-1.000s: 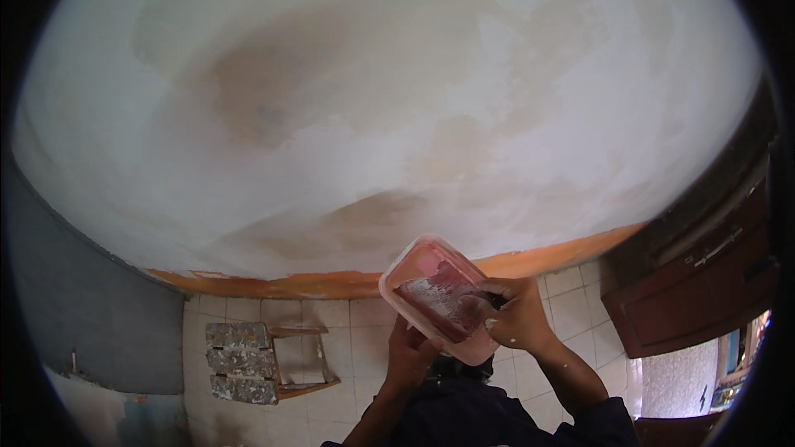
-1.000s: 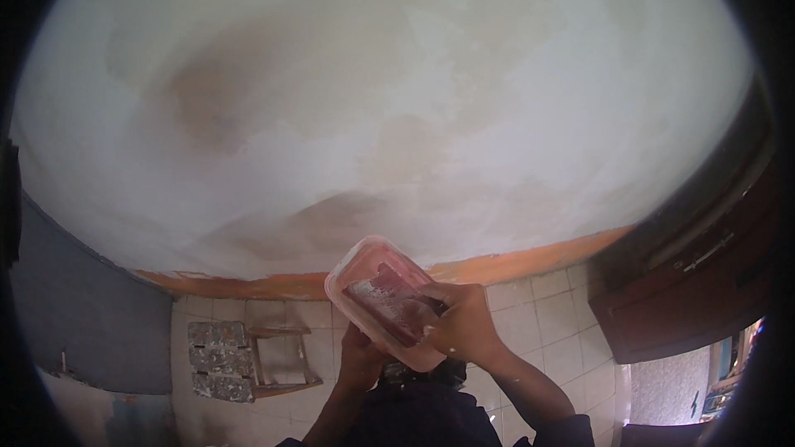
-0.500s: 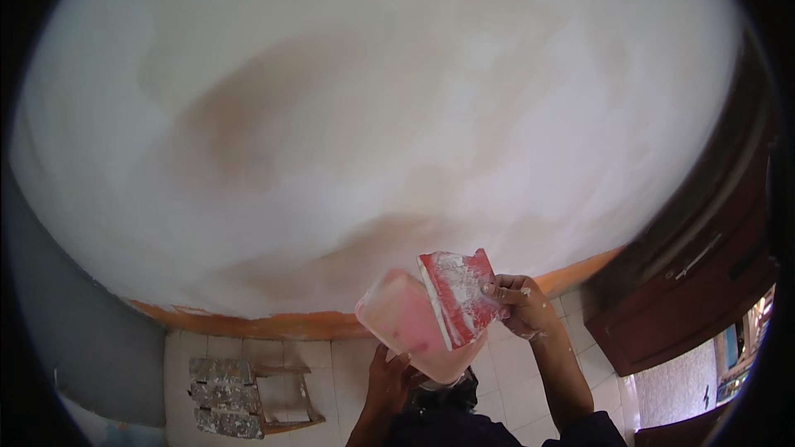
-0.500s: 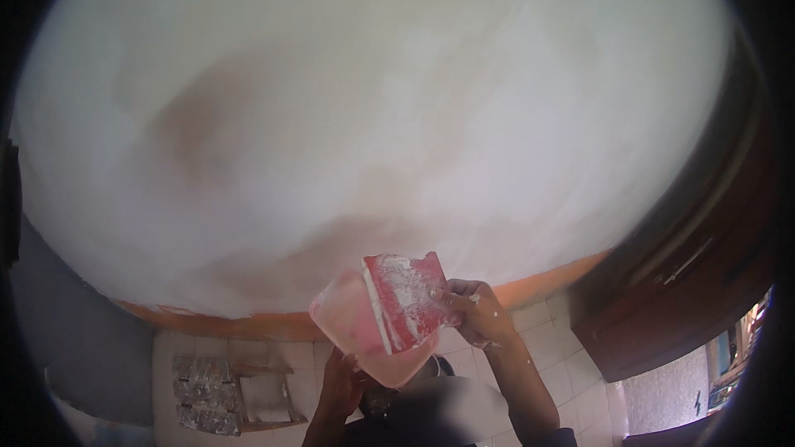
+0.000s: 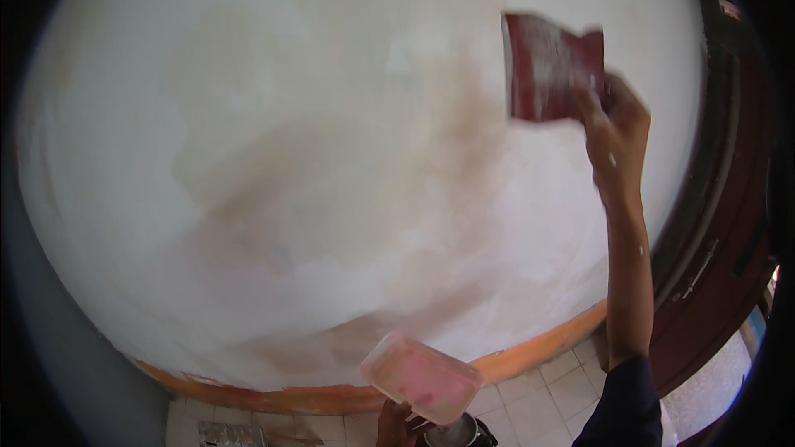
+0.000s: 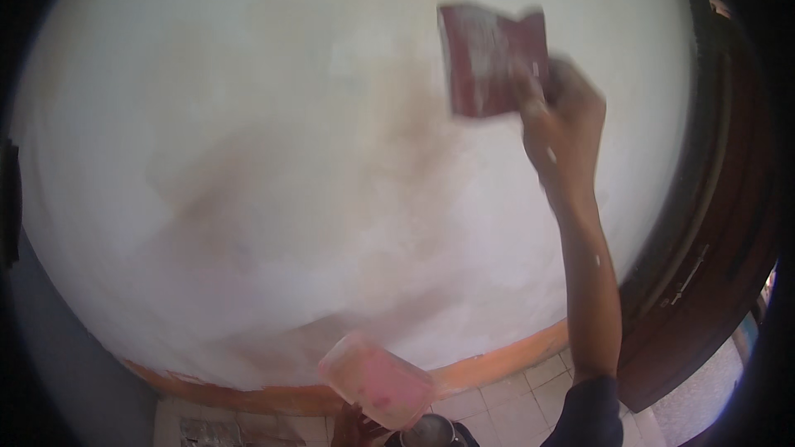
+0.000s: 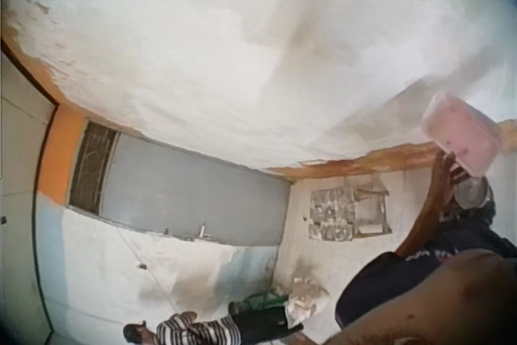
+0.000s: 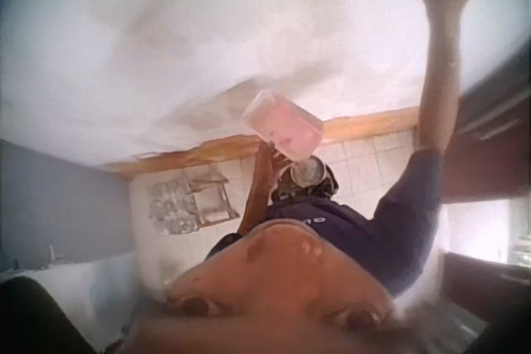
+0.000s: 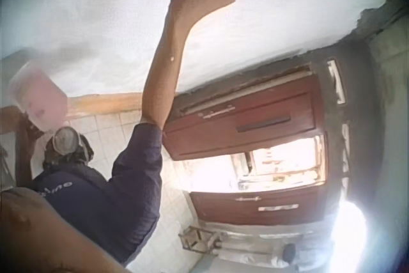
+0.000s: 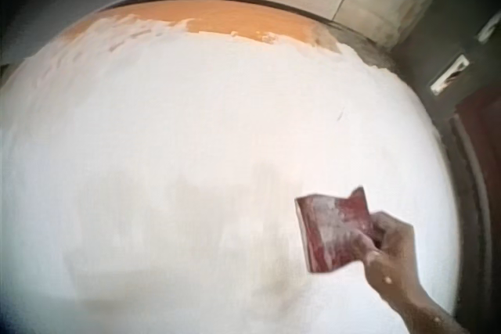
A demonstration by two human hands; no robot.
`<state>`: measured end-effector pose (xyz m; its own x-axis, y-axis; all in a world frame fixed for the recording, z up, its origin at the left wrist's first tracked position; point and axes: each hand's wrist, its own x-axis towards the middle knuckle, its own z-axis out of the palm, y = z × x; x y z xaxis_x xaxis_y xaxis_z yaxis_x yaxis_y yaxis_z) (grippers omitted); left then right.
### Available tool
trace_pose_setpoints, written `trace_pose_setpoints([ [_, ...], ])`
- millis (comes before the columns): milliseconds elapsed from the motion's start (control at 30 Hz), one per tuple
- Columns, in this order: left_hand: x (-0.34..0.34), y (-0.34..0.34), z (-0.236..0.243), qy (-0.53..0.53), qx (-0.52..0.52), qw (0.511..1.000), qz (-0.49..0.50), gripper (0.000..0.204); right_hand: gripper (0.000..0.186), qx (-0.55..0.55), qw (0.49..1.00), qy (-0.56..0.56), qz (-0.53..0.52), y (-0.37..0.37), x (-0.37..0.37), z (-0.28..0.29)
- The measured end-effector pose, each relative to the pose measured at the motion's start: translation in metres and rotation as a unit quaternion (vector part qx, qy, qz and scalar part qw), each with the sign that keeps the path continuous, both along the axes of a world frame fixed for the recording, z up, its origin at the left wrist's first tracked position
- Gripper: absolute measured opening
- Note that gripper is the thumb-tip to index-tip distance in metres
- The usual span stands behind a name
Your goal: The person applies a white compound to a wall using a red scraper, repeatedly loading the scraper from a pink container and smoothing the compound onto the surface.
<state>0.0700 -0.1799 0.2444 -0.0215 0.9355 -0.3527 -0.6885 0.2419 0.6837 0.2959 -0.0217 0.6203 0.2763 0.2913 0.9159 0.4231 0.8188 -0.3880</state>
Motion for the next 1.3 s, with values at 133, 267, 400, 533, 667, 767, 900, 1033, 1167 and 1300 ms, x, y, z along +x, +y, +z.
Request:
trace_pose_setpoints([
  [133, -0.011, 0.006, -0.035, -0.080, 0.032, 0.996, 0.005, 0.054, 0.018, 0.255, 0.905, -0.173, -0.293, 0.054, -0.051, 0.059],
  [267, -0.016, 0.005, -0.020, -0.044, 0.019, 0.998, 0.028, 0.049, 0.023, 0.267, 0.876, -0.298, -0.271, 0.092, -0.103, 0.001],
  [400, -0.006, -0.008, -0.011, -0.030, 0.003, 0.998, 0.057, 0.046, 0.028, 0.236, 0.893, -0.332, -0.192, 0.057, -0.103, -0.026],
  [533, -0.006, -0.009, -0.006, -0.024, 0.030, 0.998, 0.043, 0.047, 0.022, 0.256, 0.919, -0.261, -0.146, 0.045, -0.074, -0.006],
  [667, -0.007, -0.003, -0.020, -0.064, 0.061, 0.996, 0.019, 0.047, 0.017, 0.127, 0.964, -0.215, -0.091, 0.011, -0.045, 0.042],
  [767, 0.000, -0.004, -0.006, -0.046, 0.033, 0.998, 0.017, 0.048, 0.016, 0.021, 0.979, -0.170, 0.110, 0.010, -0.014, 0.085],
  [900, -0.006, -0.006, -0.025, -0.087, 0.069, 0.993, 0.033, 0.049, 0.021, 0.045, 0.990, -0.105, 0.087, 0.013, 0.002, 0.101],
  [1033, -0.006, -0.003, -0.031, -0.101, 0.077, 0.992, 0.018, 0.050, 0.024, 0.118, 0.981, -0.061, -0.140, 0.014, 0.019, 0.115],
  [1167, -0.005, -0.002, -0.030, -0.082, 0.073, 0.994, 0.020, 0.053, 0.019, 0.138, 0.954, -0.071, -0.256, -0.011, 0.021, 0.076],
  [1300, -0.003, -0.009, 0.004, -0.013, 0.037, 0.999, 0.017, 0.069, 0.012, -0.008, 0.989, -0.070, 0.132, -0.045, -0.027, -0.024],
])
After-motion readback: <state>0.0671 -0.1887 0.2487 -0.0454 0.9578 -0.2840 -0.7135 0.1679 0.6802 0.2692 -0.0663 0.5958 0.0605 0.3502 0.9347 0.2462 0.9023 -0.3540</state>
